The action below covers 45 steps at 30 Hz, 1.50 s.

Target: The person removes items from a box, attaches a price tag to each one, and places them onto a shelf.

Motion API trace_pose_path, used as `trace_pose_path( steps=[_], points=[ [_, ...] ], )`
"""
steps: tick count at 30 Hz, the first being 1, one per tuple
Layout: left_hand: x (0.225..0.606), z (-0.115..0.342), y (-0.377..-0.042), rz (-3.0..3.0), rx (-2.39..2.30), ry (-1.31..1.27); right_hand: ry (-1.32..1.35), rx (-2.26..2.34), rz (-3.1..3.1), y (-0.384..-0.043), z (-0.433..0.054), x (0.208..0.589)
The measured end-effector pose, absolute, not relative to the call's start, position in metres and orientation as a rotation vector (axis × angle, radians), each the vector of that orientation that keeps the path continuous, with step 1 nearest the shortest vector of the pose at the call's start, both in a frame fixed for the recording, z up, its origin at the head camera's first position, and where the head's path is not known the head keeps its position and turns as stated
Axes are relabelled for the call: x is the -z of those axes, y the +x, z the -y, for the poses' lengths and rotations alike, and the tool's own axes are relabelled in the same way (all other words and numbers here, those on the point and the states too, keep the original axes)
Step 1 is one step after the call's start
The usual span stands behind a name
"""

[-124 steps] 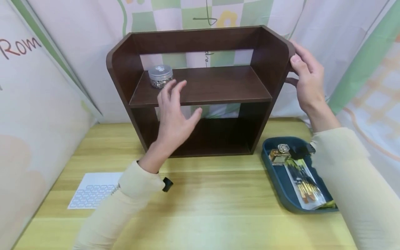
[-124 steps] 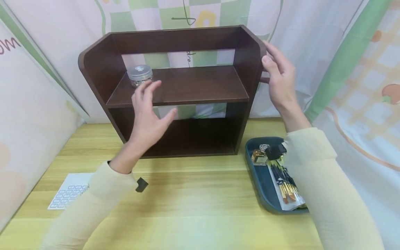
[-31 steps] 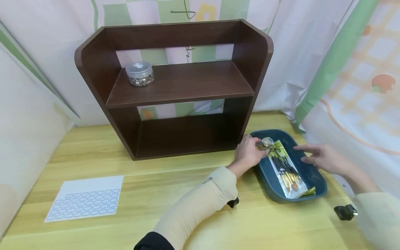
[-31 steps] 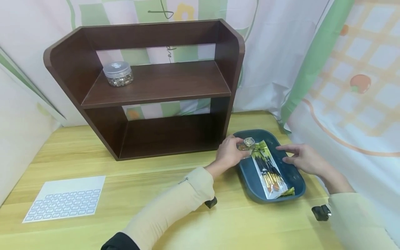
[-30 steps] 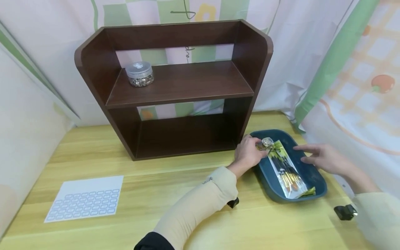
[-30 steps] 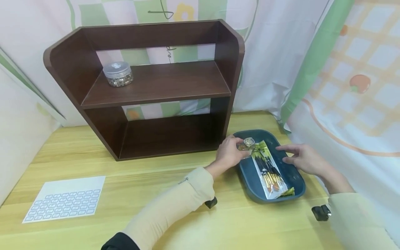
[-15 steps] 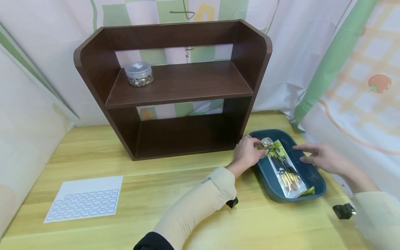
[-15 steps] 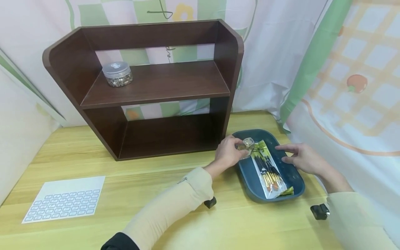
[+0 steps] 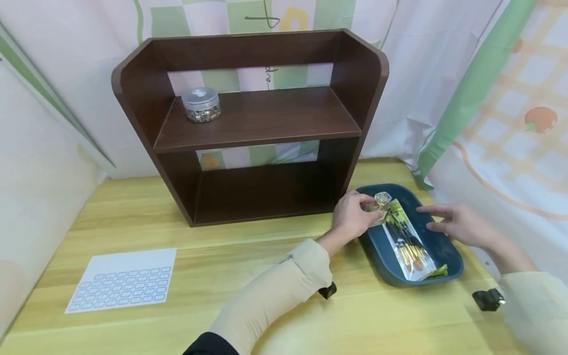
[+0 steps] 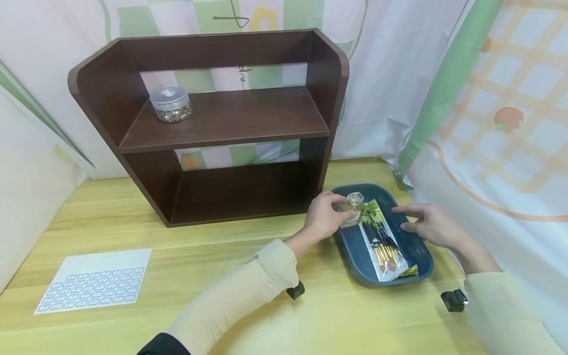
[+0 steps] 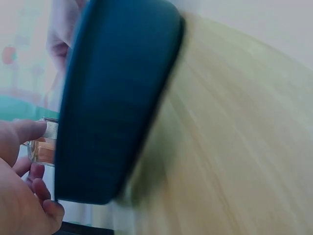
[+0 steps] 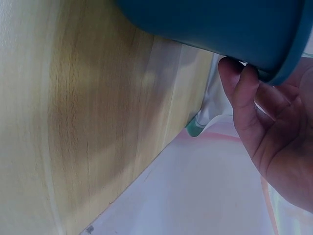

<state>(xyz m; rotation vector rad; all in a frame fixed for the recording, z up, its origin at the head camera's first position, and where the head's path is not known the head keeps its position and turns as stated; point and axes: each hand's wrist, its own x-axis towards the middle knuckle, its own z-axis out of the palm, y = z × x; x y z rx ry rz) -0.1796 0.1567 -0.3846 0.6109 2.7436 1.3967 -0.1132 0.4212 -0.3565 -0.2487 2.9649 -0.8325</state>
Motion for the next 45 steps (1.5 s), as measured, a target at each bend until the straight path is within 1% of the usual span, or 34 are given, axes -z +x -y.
trace_pose_path(
  steps=[10,19,30,45],
  points=[
    [0.363,-0.144,-0.174,-2.571,-1.725,0.718,-0.227,0.820,-2.940,-0.117,-0.419,0.358],
    [0.356,-0.114,-0.170,-2.365,-1.885,0.792,-0.296,0.907,-2.939,-0.119,-0.420,0.364],
    [0.361,-0.074,-0.171,-2.285,-1.928,0.766,-0.330,0.946,-2.926,-0.118,-0.425,0.366],
    [0.375,-0.016,-0.159,-2.285,-1.924,0.693,-0.302,0.967,-2.904,-0.113,-0.430,0.364]
  ],
)
